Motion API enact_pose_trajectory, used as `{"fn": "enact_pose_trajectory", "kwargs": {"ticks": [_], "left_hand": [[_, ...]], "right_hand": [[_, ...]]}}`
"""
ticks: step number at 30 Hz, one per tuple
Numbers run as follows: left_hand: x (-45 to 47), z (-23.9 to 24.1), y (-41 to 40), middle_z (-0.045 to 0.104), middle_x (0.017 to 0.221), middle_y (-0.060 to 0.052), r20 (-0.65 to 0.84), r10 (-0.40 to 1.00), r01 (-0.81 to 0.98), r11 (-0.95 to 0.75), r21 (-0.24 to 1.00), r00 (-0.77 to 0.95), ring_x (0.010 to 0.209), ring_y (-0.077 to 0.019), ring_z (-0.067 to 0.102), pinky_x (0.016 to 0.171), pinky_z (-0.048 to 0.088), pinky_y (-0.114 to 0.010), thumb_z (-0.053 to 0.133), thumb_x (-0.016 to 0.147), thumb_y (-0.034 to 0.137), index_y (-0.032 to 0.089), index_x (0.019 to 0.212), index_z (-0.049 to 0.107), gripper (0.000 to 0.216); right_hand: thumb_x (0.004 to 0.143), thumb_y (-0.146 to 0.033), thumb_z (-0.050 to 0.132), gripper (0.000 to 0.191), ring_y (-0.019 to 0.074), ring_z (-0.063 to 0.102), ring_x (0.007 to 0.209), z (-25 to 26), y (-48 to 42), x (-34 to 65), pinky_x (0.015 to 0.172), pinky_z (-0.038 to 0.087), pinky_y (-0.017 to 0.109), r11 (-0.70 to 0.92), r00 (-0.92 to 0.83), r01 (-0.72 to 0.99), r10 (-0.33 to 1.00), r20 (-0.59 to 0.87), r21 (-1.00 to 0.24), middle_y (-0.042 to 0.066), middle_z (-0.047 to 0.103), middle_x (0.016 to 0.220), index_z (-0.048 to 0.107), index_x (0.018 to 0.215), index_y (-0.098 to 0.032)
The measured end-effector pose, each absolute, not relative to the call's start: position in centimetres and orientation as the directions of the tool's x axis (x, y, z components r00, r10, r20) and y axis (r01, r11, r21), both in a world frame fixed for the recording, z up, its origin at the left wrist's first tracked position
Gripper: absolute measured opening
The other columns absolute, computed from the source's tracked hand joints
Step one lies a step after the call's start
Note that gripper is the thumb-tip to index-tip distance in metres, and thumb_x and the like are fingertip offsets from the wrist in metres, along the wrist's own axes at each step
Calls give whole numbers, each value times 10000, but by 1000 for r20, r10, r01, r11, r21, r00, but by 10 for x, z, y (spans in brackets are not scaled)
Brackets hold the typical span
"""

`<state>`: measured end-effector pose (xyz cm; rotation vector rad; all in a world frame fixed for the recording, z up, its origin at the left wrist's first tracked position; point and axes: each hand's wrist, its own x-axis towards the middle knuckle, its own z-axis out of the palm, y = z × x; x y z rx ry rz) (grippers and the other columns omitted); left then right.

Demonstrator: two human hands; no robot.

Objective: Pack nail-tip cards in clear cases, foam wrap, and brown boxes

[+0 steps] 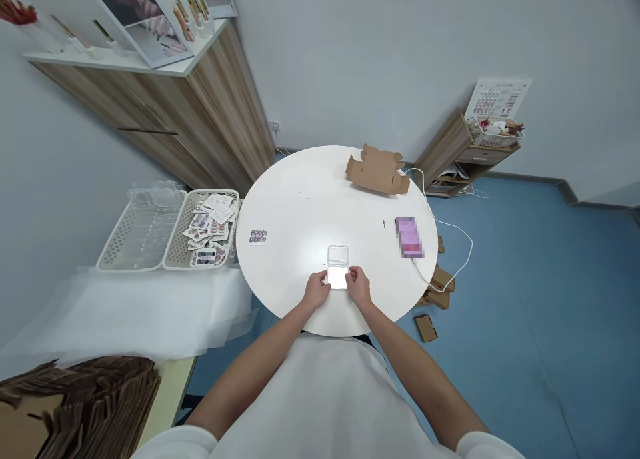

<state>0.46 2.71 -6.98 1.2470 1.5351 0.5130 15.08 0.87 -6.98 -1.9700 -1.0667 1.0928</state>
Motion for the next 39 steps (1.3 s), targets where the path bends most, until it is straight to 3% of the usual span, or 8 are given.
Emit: {"fn": "enact_pose_trajectory", "kwargs": {"ticks": [8, 14, 31, 35, 39], "left_hand": [[3, -77, 32, 455, 974, -76, -452, 851, 618, 208, 758, 267, 807, -148, 485, 800, 391, -269, 489, 649, 93, 137, 1151, 455, 505], [2, -74, 26, 402, 1067, -106, -494, 828, 601, 259, 756, 266, 906, -160, 466, 843, 385, -284, 478, 650, 79, 126, 1272, 296, 650], [7, -76, 12, 399, 1036, -86, -418, 881, 525, 254, 812, 221, 943, -173, 438, 792, 411, -292, 461, 622, 64, 171, 1257, 329, 657], [4, -79, 3, 406, 1074, -98, -402, 901, 518, 269, 812, 163, 968, -178, 444, 827, 405, -317, 474, 632, 77, 164, 1260, 326, 651], [-16, -78, -2, 447, 1058, -86, -402, 902, 539, 265, 800, 154, 944, -168, 473, 787, 428, -307, 467, 669, 105, 176, 1217, 375, 561]], "right_hand": [[755, -249, 408, 326, 176, 536, 815, -81, 6, 143, 764, 437, 316, -443, 394, 455, 878, -272, -772, 100, 531, 997, 531, 1039, -148], [760, -216, 401, 394, 169, 528, 778, -81, -3, 143, 730, 447, 317, -431, 363, 482, 891, -273, -763, 86, 522, 941, 478, 1141, -149], [721, -167, 430, 487, 155, 493, 717, -90, -12, 161, 661, 476, 322, -211, 104, 538, 977, -184, -816, 59, 484, 881, 396, 1207, -182], [734, -193, 437, 522, 153, 491, 751, -94, -22, 162, 686, 475, 337, -168, 109, 491, 985, -131, -855, 68, 468, 945, 326, 1245, -193], [751, -232, 434, 527, 161, 473, 795, -90, -29, 158, 711, 459, 351, -152, 220, 481, 974, -49, -863, 74, 443, 972, 282, 1254, -196]]}}
